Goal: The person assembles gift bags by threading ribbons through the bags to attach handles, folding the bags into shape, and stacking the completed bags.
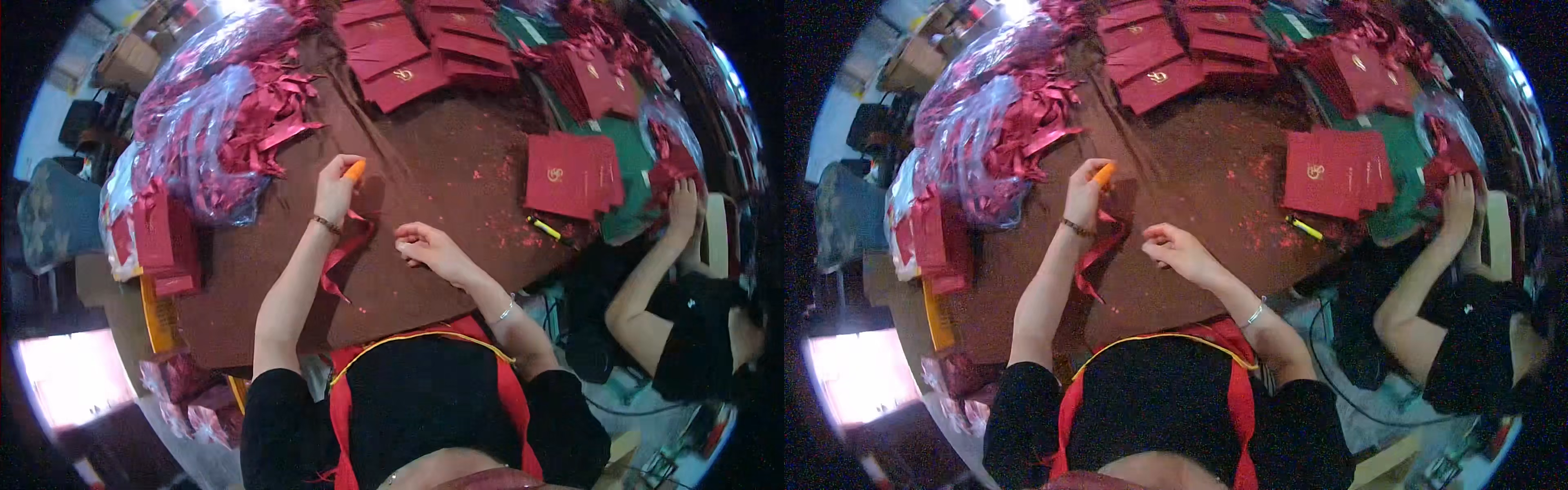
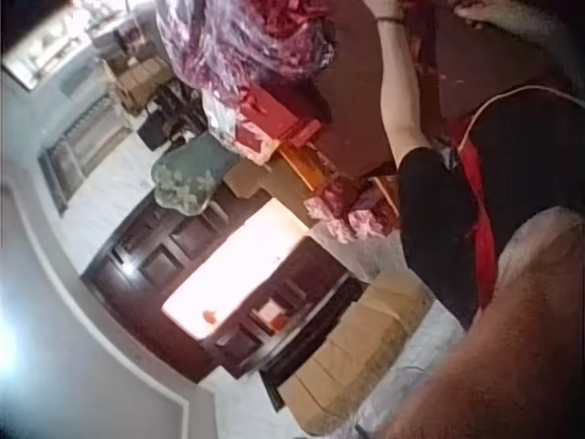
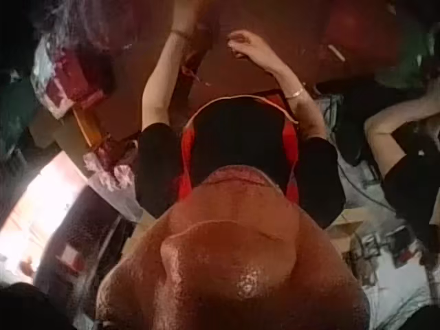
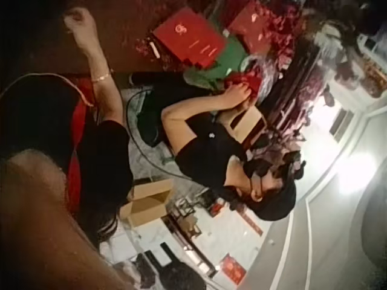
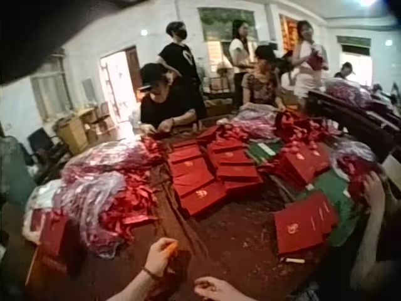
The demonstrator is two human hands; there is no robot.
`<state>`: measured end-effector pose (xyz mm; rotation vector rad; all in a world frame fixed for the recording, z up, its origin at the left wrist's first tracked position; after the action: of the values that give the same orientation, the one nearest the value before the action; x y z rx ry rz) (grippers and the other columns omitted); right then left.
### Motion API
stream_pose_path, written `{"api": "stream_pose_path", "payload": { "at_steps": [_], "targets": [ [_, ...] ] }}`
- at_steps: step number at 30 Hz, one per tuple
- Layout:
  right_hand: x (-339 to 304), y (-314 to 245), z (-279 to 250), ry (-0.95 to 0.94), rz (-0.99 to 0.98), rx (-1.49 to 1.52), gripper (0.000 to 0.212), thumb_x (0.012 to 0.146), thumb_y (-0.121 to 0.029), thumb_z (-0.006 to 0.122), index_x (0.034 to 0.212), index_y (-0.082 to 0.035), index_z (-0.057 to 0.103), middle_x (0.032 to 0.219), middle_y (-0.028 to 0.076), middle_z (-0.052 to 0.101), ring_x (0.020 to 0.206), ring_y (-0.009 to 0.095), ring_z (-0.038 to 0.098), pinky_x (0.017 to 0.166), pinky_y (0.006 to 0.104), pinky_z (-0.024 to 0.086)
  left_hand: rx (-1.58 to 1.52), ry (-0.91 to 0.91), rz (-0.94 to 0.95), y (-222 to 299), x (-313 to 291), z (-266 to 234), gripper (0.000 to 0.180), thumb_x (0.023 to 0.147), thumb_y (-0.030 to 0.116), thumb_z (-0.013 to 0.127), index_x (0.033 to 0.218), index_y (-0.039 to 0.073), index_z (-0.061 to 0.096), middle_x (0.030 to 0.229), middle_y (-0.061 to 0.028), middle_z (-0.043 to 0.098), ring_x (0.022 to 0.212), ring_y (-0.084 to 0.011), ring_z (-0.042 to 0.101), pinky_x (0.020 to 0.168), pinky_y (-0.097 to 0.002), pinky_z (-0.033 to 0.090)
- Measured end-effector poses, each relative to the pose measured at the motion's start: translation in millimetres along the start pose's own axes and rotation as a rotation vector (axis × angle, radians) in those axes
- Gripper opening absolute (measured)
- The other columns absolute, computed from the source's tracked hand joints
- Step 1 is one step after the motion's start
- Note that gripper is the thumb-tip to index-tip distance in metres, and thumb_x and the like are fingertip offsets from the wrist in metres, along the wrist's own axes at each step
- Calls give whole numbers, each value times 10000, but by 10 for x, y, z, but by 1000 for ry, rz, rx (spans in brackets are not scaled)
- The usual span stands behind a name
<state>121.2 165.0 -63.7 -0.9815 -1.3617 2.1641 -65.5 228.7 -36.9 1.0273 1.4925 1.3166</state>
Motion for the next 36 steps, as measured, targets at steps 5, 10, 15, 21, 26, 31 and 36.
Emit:
{"api": "stream_pose_path", "payload": {
  "at_steps": [5, 10, 15, 21, 26, 31, 36],
  "targets": [
    [-212, -391, 170, -153, -170, 68, 233, 861, -157, 577, 1060, -34, 575, 951, -4, 580, 859, 81, 528, 761, 242, 441, 277, -114, 121, 26, -24, 175, 130, 858, 49, 534, 969, 22, 596, 798, 9, 572, 710, -58, 504, 610, -188, 407],
    [-1177, -2184, 940, -788, -1043, 174, 200, 901, -140, 501, 1010, -24, 622, 1001, 109, 547, 969, 235, 527, 831, 321, 433, 384, -104, 176, -102, -143, 68, 159, 860, 68, 529, 993, 2, 582, 836, -41, 600, 797, -102, 538, 720, -243, 436],
    [-1512, -2785, 1020, -1001, -1566, 735, 339, 927, -115, 351, 1165, 102, 458, 1003, 176, 548, 819, 241, 566, 673, 305, 467, 444, 47, 202, 119, -119, 134, 209, 861, 80, 532, 1066, 42, 526, 846, -77, 605, 806, -150, 579, 702, -280, 444],
    [-1519, -2831, 1204, -1155, -1428, 892, 284, 942, -86, 325, 1054, 113, 493, 975, 179, 539, 815, 261, 542, 640, 303, 460, 1188, 222, 637, 255, 203, -175, 112, 804, 140, 545, 913, 140, 568, 823, -75, 581, 804, -258, 563, 681, -400, 416],
    [-1320, -2549, 1284, -1275, -1025, 1309, 265, 933, -71, 357, 1063, 127, 476, 992, 171, 541, 885, 268, 519, 688, 305, 457, 1550, 373, 676, 443, 422, -120, 233, 778, 314, 601, 938, 145, 601, 1067, -71, 538, 1003, -291, 475, 762, -434, 383],
    [-1111, -2403, 1449, -1153, -851, 313, 154, 841, -41, 449, 929, -18, 573, 885, 89, 561, 809, 211, 568, 704, 310, 468, 480, 226, 497, 191, 1462, -14, 471, 798, 388, 595, 997, -35, 536, 879, -192, 624, 817, -347, 581, 727, -381, 439],
    [-220, -1922, 994, -608, -713, 14, 211, 803, 27, 467, 986, -15, 562, 914, 61, 609, 825, 135, 588, 748, 284, 475, 67, 99, 20, -256, 2165, 93, 562, 652, 463, 755, 866, -43, 636, 742, -48, 605, 662, -117, 525, 572, -280, 407]
  ]
}}
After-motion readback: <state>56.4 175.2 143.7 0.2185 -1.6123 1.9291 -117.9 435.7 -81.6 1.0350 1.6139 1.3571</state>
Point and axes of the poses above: each hand's wrist, its own x-axis towards the middle knuckle, its own z-axis out of the palm, y = z × x, the point moved 7 cm from there along x, towards the middle knuckle
